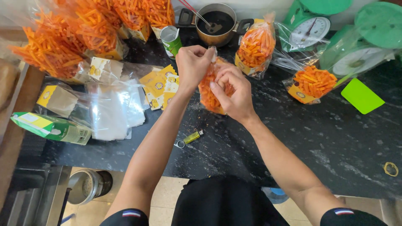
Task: The person fills clear plastic bags with shredded orange food items and secures each bag with a rubber band. The person repeatedly picks up bags, twists the tops, and applies rubber bands to seal them, placing the finished bags on the counter.
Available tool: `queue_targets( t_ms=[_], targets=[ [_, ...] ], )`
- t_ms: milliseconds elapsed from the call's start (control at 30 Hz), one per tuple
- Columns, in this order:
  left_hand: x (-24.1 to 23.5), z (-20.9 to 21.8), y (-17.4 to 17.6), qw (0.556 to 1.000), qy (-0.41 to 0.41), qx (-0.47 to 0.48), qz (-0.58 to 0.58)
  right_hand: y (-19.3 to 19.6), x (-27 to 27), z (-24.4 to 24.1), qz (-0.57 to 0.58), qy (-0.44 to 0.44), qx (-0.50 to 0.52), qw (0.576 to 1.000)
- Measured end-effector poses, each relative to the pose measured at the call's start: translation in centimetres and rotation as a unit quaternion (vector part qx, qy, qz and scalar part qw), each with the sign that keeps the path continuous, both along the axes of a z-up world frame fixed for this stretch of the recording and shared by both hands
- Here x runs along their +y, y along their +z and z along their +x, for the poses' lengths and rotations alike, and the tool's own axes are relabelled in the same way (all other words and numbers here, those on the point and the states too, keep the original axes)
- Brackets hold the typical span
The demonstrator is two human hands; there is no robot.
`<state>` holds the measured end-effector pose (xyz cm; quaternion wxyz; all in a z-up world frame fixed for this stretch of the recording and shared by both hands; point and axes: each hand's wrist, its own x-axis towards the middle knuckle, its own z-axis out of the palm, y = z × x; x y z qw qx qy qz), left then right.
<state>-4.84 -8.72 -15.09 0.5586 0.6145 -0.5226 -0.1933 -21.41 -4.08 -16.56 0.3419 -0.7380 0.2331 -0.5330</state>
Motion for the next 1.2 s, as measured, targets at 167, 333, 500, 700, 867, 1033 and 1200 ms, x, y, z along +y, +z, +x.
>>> queue_targets(
  t_ms=[167, 333, 500, 700, 867, 1033, 1200],
  targets=[
    [0.5, -0.5, -1.5, 0.998, -0.024, 0.053, -0.018, -0.5, -2.6, -1.6, 0.369, 0.264, -0.36, 0.815],
    [1.9, -0.5, -1.8, 0.975, -0.151, 0.161, -0.028, -0.8, -3.7, -1.2, 0.35, 0.073, -0.109, 0.928],
    [2.9, -1.0, 0.2, 0.988, -0.123, 0.003, -0.098, -0.5, -3.4, 0.5, 0.249, -0.017, 0.014, 0.968],
    [4.1, -1.5, 1.3, 0.963, -0.006, -0.256, -0.09, 0.1, -3.7, 1.5, 0.054, -0.087, 0.064, 0.993],
    [2.8, 0.1, 0.0, 0.988, -0.118, 0.079, 0.059, -0.2, -4.0, 2.0, -0.045, -0.127, 0.14, 0.981],
    [1.6, 2.6, -0.2, 0.77, -0.215, 0.535, 0.273, -0.4, -3.9, 1.8, 0.194, -0.051, -0.003, 0.98],
    [3.4, 0.9, -0.9, 0.921, -0.158, 0.285, 0.213, -0.1, -3.2, 1.0, 0.087, 0.021, 0.021, 0.996]
  ],
)
